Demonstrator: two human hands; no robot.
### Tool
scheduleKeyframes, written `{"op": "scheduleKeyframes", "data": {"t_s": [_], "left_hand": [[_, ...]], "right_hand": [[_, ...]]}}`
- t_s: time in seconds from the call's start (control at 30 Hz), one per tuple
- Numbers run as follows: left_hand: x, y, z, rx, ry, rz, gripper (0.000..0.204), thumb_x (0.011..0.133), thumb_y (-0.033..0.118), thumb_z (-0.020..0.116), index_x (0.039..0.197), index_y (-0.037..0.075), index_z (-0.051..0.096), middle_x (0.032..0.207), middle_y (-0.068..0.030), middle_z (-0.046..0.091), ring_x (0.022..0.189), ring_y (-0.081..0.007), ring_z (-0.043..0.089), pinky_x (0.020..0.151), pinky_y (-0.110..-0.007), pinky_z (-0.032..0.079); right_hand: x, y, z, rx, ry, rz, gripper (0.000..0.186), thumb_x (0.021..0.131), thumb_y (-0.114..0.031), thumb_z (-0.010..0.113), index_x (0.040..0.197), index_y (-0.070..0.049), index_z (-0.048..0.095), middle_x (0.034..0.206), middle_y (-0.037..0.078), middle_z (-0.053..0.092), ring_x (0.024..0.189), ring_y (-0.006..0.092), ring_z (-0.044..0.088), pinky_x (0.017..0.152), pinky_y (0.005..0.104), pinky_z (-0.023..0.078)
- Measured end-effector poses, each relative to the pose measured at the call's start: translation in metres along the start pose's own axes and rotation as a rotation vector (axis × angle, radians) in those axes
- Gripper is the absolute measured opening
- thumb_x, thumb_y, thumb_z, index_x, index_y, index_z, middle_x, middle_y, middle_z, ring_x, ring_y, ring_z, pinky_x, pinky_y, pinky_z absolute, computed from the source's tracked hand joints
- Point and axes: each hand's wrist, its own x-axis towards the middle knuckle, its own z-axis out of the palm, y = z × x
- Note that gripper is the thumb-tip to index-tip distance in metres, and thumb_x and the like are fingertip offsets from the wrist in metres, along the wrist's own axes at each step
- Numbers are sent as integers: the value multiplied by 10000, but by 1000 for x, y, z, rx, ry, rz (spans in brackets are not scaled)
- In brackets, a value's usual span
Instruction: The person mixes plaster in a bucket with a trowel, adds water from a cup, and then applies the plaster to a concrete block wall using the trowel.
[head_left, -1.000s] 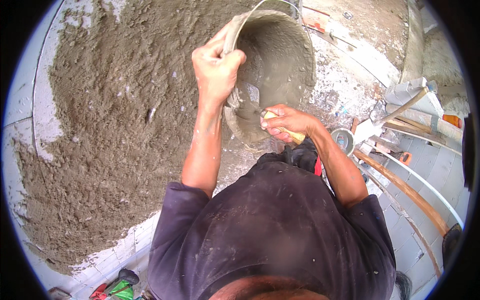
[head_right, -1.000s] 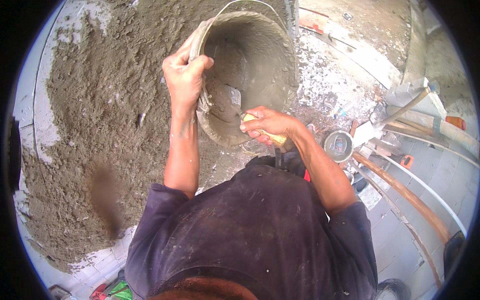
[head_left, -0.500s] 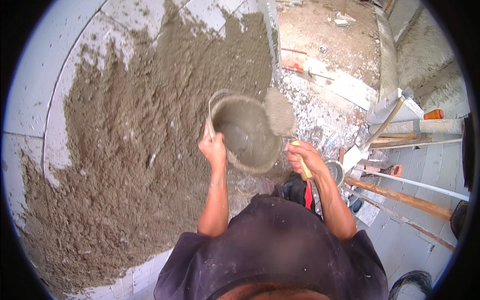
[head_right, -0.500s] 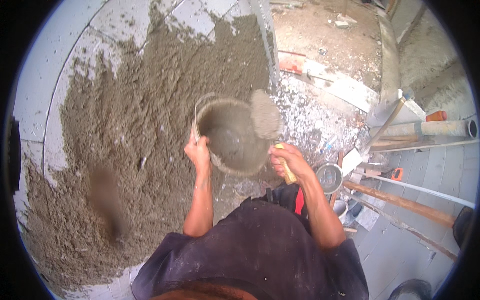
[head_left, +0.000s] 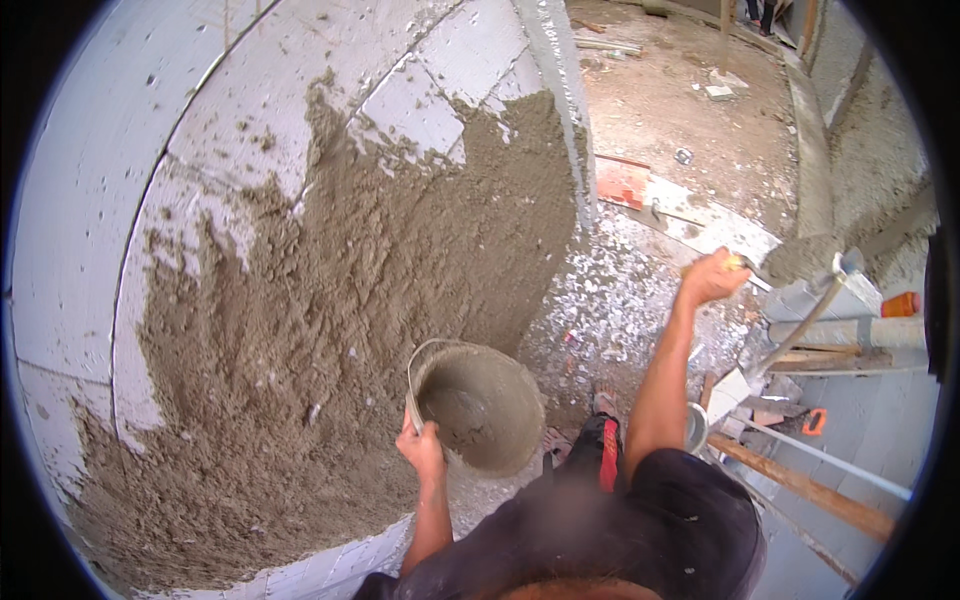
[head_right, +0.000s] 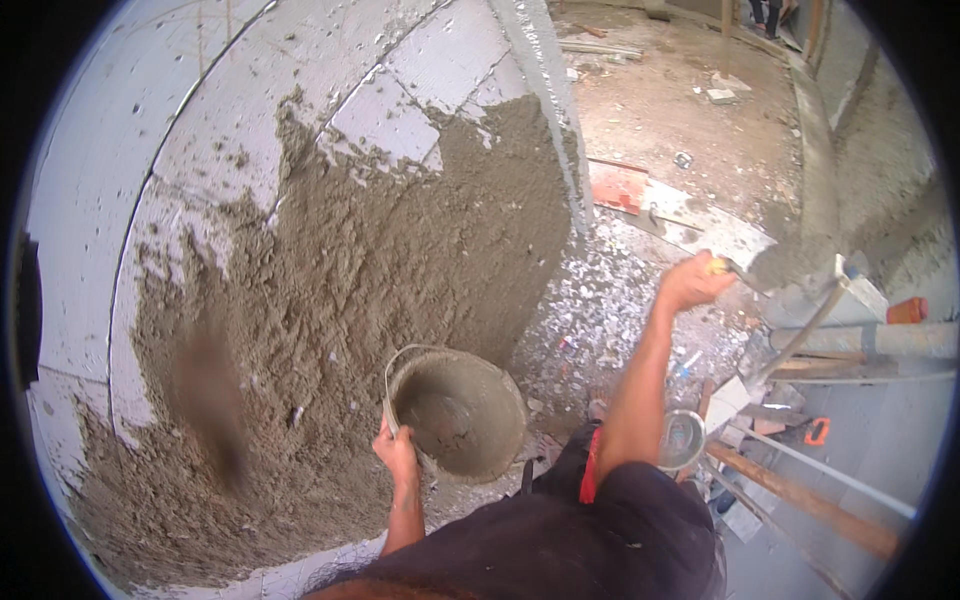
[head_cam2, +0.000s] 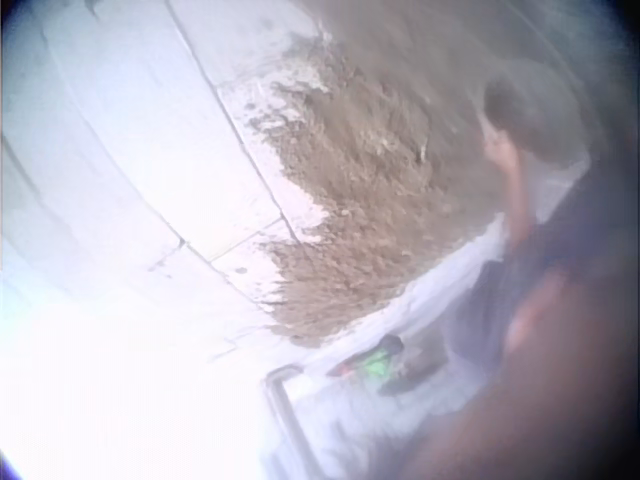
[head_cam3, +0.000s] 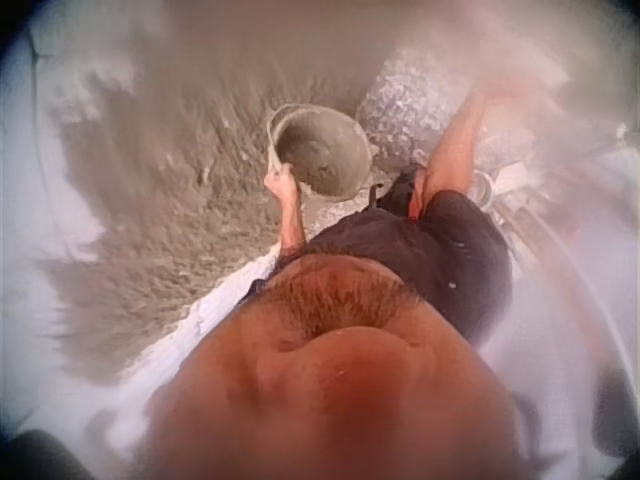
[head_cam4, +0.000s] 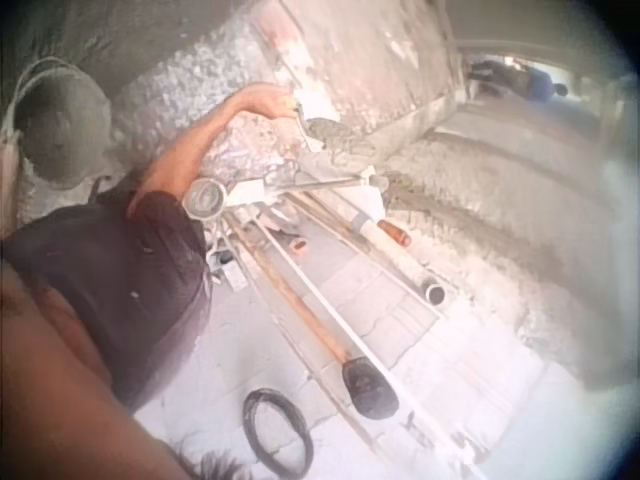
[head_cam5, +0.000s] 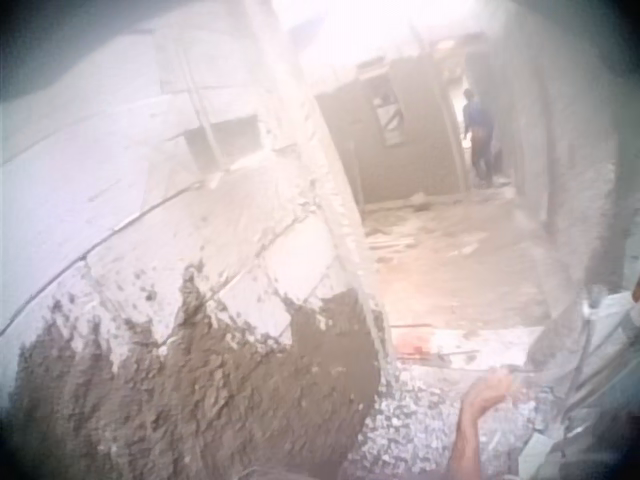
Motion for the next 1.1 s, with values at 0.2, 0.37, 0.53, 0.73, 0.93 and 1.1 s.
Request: {"op": "scheduleKeyframes", "data": {"t_s": [0.2, 0.37, 0.53, 0.73, 0.93, 1.1], "left_hand": [[-13, 17, 22, -125, 37, -135, 471, 671, -97, 494, 1115, -164, 637, 1299, -191, 609, 1119, -201, 599, 930, -283, 457], [-10, 23, 29, -140, 97, -38, 485, 691, -105, 477, 1147, -149, 638, 1206, -156, 654, 1003, -173, 628, 877, -263, 475], [2, 20, 34, -60, 96, 34, 533, 709, -52, 496, 1228, -124, 595, 1178, -101, 664, 914, -140, 632, 805, -232, 476], [15, 61, 57, -41, -139, 190, 431, 713, -8, 523, 1110, -100, 663, 1250, -180, 661, 1195, -214, 601, 1008, -299, 420], [27, 110, 56, -98, -503, 463, 330, 691, 21, 544, 958, -112, 685, 1284, -232, 619, 1325, -333, 507, 1147, -423, 296], [41, 120, 38, -110, -507, 406, 469, 702, 51, 557, 1147, -42, 670, 1189, -194, 685, 1046, -168, 668, 867, -274, 504]], "right_hand": [[-238, -61, 125, -12, -1091, 170, 162, 919, -150, 517, 1031, -38, 550, 754, 115, 648, 702, 287, 660, 616, 451, 509], [-273, -190, -35, 673, -1397, -44, 233, 890, -79, 618, 1036, -17, 448, 664, 134, 563, 571, 243, 611, 508, 399, 441], [-170, -99, -138, 143, -1993, -293, 325, 858, -169, 654, 1093, -19, 487, 761, 213, 624, 719, 407, 649, 610, 478, 476], [-98, -66, -152, -706, -2315, -893, 322, 811, -161, 615, 1115, -52, 617, 902, 263, 674, 868, 426, 661, 772, 521, 505], [-173, -98, -232, -463, -1897, -1254, 290, 853, -77, 532, 1106, 51, 592, 845, 233, 681, 782, 400, 691, 623, 468, 557], [-133, -121, -247, -792, -1971, -1486, 442, 865, -65, 525, 1286, 63, 493, 875, 216, 663, 752, 374, 693, 583, 459, 549]]}}
